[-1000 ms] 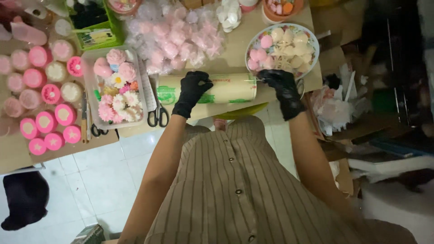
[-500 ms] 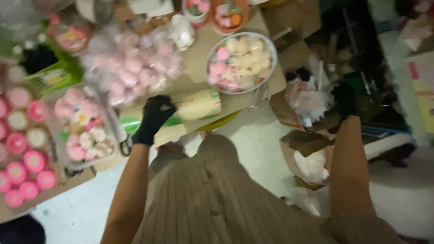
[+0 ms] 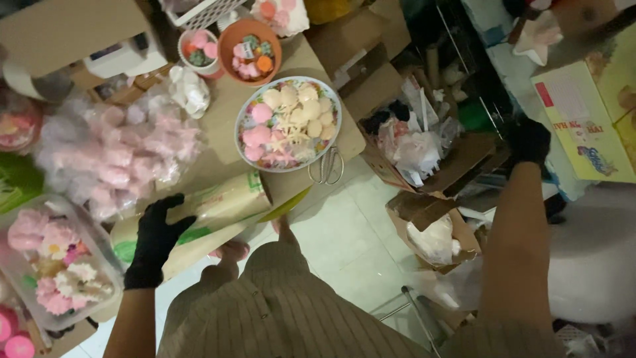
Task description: The person is wrapping small star-shaped items in plastic wrap using scissors.
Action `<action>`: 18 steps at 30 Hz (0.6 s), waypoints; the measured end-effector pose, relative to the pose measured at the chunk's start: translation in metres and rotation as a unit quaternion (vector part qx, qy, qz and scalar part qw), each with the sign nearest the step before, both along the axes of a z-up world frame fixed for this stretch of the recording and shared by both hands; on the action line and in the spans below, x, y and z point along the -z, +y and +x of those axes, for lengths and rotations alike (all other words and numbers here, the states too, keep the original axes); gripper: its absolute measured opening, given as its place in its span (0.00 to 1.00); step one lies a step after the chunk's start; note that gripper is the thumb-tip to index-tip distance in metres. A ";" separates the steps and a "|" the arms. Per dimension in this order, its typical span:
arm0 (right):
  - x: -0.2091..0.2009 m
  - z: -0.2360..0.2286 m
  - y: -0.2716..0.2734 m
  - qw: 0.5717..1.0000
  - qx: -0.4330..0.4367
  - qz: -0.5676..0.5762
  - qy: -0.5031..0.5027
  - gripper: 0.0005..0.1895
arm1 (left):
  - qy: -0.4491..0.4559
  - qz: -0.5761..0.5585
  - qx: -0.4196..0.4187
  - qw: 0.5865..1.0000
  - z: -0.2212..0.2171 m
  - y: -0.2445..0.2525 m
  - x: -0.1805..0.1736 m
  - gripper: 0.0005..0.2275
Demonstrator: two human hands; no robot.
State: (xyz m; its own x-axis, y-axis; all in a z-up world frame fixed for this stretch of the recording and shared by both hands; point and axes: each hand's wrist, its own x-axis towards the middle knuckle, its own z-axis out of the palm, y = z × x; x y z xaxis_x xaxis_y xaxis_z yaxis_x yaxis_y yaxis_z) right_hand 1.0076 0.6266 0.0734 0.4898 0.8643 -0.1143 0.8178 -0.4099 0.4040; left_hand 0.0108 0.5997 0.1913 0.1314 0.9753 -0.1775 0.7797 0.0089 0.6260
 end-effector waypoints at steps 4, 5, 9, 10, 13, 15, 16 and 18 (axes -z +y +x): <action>0.036 0.064 -0.017 0.984 -0.077 0.094 0.132 0.18 | 0.055 -0.021 0.030 0.998 -0.015 0.001 0.012 0.26; 0.017 0.049 -0.017 0.984 -0.074 0.094 0.131 0.18 | 0.055 -0.021 0.033 0.998 -0.018 0.001 0.013 0.26; -0.016 0.025 -0.021 0.999 -0.040 0.005 0.020 0.21 | 0.111 -0.029 0.055 0.992 -0.032 0.000 0.020 0.27; -0.014 0.028 -0.024 0.999 -0.022 -0.027 -0.038 0.21 | 0.116 -0.029 0.055 0.991 -0.036 -0.001 0.021 0.28; -0.039 0.005 -0.023 0.998 0.008 -0.004 -0.060 0.30 | 0.135 -0.027 0.057 0.989 -0.041 -0.002 0.024 0.28; -0.043 0.004 -0.023 0.998 0.007 0.006 -0.059 0.35 | 0.149 -0.027 0.058 0.987 -0.043 -0.004 0.024 0.28; -0.045 0.004 -0.023 0.998 0.005 0.016 -0.057 0.39 | 0.165 -0.028 0.057 0.984 -0.044 -0.004 0.024 0.29; -0.050 0.005 -0.023 0.999 0.016 0.014 -0.035 0.39 | 0.170 -0.027 0.058 0.983 -0.046 -0.004 0.019 0.29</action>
